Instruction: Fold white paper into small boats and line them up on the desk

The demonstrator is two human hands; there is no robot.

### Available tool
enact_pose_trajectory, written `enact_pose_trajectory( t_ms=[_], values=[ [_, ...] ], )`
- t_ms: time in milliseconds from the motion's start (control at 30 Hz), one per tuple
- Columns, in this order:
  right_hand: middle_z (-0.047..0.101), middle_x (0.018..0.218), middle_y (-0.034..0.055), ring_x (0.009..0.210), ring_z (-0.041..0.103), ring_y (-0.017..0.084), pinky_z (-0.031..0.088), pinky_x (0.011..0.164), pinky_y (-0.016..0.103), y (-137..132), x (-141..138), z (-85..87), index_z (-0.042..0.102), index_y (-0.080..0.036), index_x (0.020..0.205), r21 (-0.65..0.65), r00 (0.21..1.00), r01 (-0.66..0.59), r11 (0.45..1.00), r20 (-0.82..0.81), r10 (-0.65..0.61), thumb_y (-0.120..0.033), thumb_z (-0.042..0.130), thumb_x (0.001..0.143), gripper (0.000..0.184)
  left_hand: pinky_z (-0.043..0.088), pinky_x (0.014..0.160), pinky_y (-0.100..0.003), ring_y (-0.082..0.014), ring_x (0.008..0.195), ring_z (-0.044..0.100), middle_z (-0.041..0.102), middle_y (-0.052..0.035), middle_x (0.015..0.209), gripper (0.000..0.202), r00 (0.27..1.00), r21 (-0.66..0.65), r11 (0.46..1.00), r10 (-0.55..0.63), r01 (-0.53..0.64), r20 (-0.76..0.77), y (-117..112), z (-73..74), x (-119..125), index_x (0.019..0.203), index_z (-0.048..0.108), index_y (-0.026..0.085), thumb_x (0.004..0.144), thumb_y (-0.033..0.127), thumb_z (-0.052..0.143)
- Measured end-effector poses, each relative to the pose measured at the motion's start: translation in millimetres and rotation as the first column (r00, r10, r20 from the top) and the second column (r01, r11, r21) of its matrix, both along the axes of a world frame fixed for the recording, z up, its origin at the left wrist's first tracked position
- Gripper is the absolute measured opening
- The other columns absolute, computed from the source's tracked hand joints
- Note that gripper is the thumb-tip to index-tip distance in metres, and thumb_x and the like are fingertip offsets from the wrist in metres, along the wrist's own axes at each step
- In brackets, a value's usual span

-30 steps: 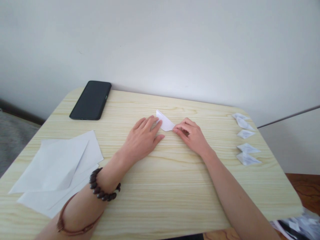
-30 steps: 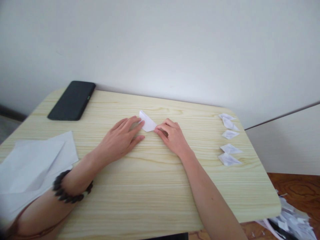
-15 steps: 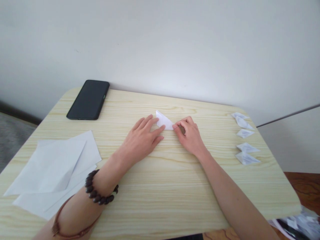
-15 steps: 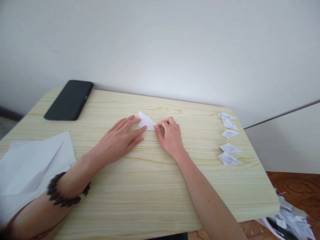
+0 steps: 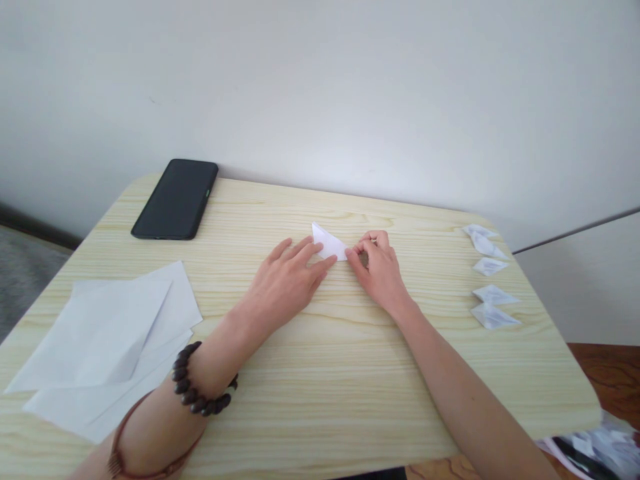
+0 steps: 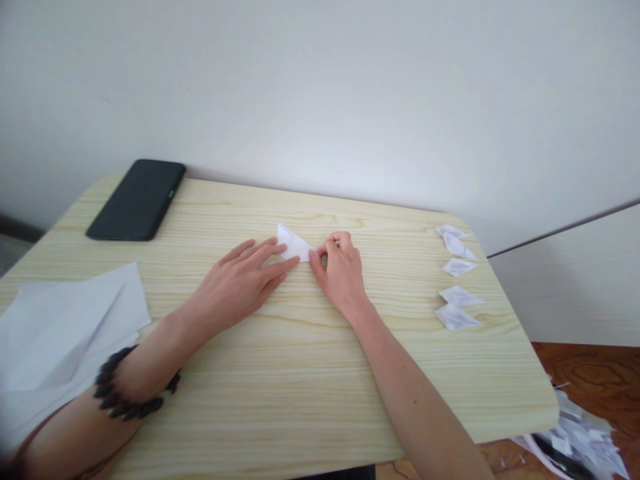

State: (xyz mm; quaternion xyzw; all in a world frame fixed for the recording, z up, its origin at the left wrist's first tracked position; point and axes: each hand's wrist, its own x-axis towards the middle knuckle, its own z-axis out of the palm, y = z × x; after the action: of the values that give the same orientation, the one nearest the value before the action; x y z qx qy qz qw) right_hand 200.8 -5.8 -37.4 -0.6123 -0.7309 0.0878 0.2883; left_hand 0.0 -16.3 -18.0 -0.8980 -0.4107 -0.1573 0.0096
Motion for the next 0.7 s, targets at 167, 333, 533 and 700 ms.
enact_pose_trajectory(
  t_ms=[167, 333, 533, 700],
  values=[
    [0.055, 0.097, 0.0096, 0.091, 0.058, 0.024, 0.047, 0.082, 0.041, 0.2, -1.1, -0.1, 0.056, -0.020, 0.074, 0.008, 1.000, 0.014, 1.000, -0.004, -0.014, -0.035, 0.050, 0.090, 0.022, 0.041, 0.105, -0.050, -0.0279, 0.126, 0.052, 0.060, -0.0086, 0.131, 0.033, 1.000, 0.014, 1.000, -0.003, 0.003, -0.011, 0.6, 0.0, 0.3, 0.124, 0.063, 0.027, 0.097, 0.025, 0.043],
    [0.054, 0.097, 0.0104, 0.094, 0.058, 0.025, 0.047, 0.086, 0.042, 0.4, -2.6, -0.4, 0.055, -0.020, 0.074, 0.021, 1.000, 0.023, 1.000, -0.018, -0.023, -0.033, 0.050, 0.089, 0.021, 0.041, 0.105, -0.051, -0.0277, 0.126, 0.052, 0.060, -0.0083, 0.131, 0.034, 1.000, 0.015, 1.000, -0.008, 0.008, -0.019, 0.8, -0.4, 1.3, 0.124, 0.062, 0.027, 0.097, 0.024, 0.042],
    [0.053, 0.097, 0.0104, 0.093, 0.058, 0.024, 0.047, 0.086, 0.041, 1.3, -3.8, -0.5, 0.054, -0.020, 0.073, 0.018, 0.999, 0.031, 0.999, -0.019, -0.030, -0.032, 0.051, 0.088, 0.019, 0.038, 0.107, -0.049, -0.0266, 0.128, 0.050, 0.059, -0.0072, 0.132, 0.033, 1.000, 0.002, 1.000, 0.001, -0.001, -0.009, -0.3, 0.2, 1.8, 0.124, 0.062, 0.029, 0.096, 0.026, 0.044],
    [0.053, 0.097, 0.0102, 0.094, 0.057, 0.025, 0.047, 0.087, 0.042, 1.7, -5.2, -0.3, 0.052, -0.021, 0.073, 0.016, 0.999, 0.036, 0.999, -0.015, -0.035, -0.032, 0.051, 0.088, 0.019, 0.038, 0.107, -0.050, -0.0271, 0.127, 0.050, 0.060, -0.0082, 0.129, 0.032, 1.000, -0.020, 1.000, 0.012, -0.012, -0.006, -1.6, 3.7, 4.5, 0.121, 0.064, 0.027, 0.095, 0.028, 0.046]
  ],
)
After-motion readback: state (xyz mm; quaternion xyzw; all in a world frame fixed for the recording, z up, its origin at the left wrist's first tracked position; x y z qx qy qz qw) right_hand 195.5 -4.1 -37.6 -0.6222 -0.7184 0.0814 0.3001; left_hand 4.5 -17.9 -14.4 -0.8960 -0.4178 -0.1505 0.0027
